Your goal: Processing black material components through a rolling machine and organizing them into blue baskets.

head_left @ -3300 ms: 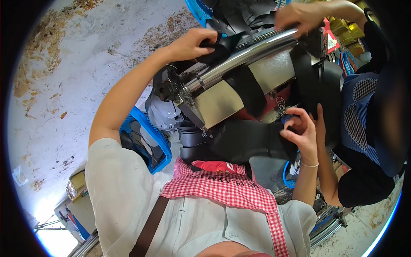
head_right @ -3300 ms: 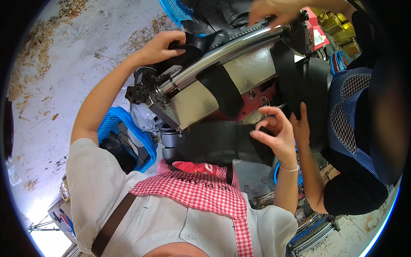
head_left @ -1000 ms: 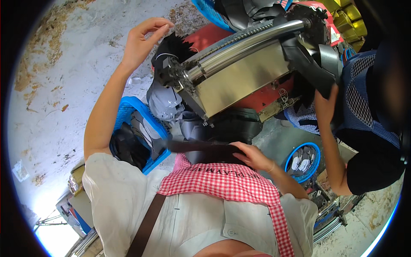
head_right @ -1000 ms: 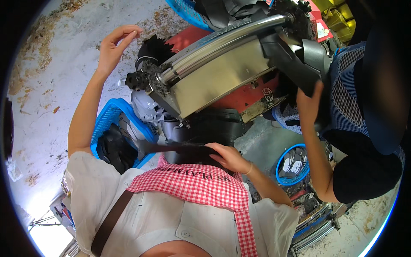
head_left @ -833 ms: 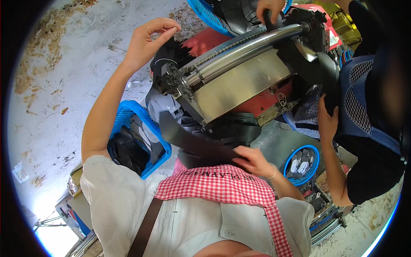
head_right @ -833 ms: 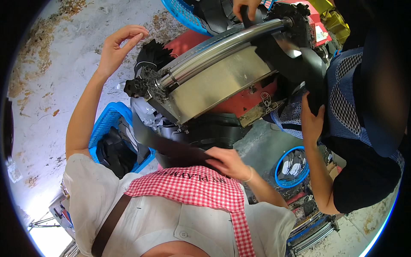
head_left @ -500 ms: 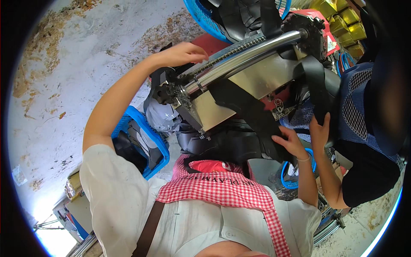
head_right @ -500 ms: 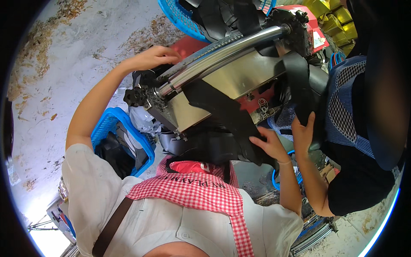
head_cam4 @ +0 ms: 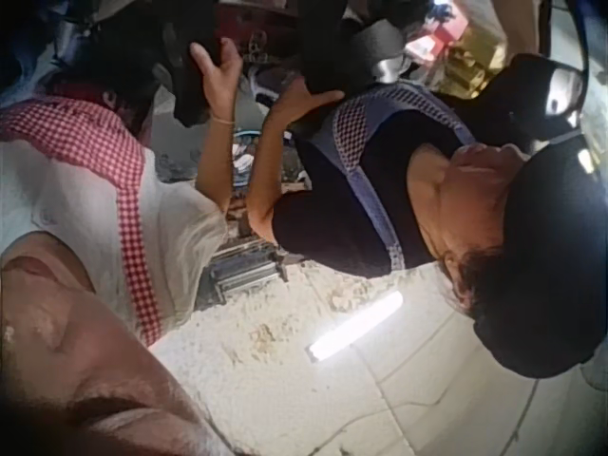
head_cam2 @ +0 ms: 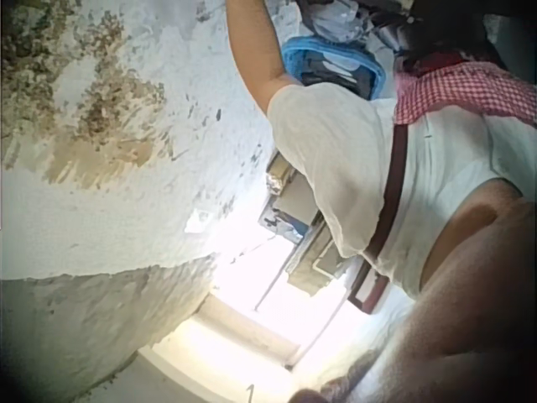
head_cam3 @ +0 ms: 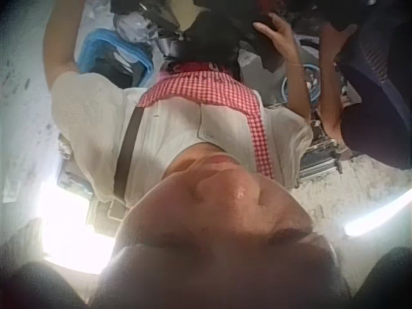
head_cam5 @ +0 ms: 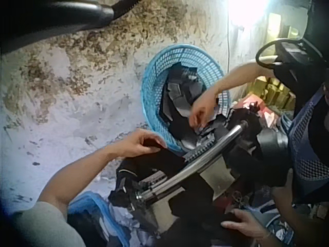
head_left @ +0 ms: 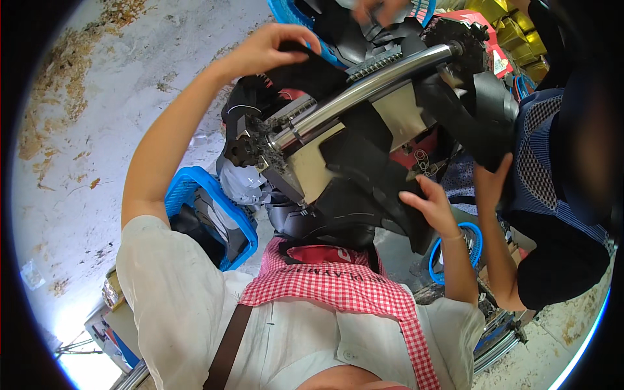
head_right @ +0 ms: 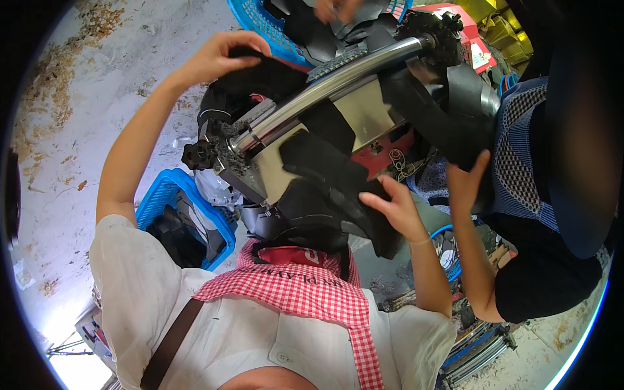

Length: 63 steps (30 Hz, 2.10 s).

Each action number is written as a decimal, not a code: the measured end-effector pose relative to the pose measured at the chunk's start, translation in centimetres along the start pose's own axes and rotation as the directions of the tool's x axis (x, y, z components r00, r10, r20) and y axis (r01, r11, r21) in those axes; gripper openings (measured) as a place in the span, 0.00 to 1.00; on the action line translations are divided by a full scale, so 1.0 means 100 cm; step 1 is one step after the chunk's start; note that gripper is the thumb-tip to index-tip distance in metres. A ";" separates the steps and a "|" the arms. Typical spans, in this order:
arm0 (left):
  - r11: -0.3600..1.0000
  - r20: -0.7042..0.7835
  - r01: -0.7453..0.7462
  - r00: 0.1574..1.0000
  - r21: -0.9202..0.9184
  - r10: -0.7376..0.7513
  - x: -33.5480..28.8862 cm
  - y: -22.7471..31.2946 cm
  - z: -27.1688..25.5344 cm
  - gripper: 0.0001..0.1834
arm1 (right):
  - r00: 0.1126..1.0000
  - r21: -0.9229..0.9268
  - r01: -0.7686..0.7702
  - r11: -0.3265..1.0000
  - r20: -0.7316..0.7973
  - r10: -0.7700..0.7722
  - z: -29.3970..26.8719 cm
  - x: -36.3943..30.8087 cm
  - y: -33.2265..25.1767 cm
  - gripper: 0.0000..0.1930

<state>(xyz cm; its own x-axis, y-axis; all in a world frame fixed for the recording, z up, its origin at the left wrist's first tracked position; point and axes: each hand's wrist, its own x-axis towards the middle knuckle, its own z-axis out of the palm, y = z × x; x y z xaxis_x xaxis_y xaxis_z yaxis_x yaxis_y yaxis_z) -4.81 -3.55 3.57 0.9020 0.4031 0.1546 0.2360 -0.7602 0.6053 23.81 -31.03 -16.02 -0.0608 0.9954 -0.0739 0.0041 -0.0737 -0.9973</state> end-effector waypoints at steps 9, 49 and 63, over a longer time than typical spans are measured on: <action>0.904 0.291 -0.124 0.957 0.409 0.000 -0.021 -0.077 0.074 0.17 | 0.984 -0.512 0.132 0.848 -0.038 -0.176 0.007 0.051 -0.028 0.23; 0.908 -0.110 0.108 0.992 0.405 -0.069 -0.035 -0.048 0.071 0.14 | 0.991 -0.198 0.130 0.971 -0.004 -0.134 -0.002 0.004 -0.028 0.31; 0.830 0.125 -0.050 0.992 0.555 -0.023 -0.023 -0.054 0.068 0.18 | 0.827 -0.375 0.329 0.867 -0.329 -0.456 0.060 0.053 0.000 0.21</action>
<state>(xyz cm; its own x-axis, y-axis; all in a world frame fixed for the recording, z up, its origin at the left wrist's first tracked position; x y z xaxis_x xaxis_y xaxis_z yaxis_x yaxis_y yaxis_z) -5.73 -3.83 -5.33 0.9343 0.3540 0.0418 0.3512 -0.9343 0.0617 17.46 -26.17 -16.37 0.2760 0.8769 0.3935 0.3581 0.2862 -0.8888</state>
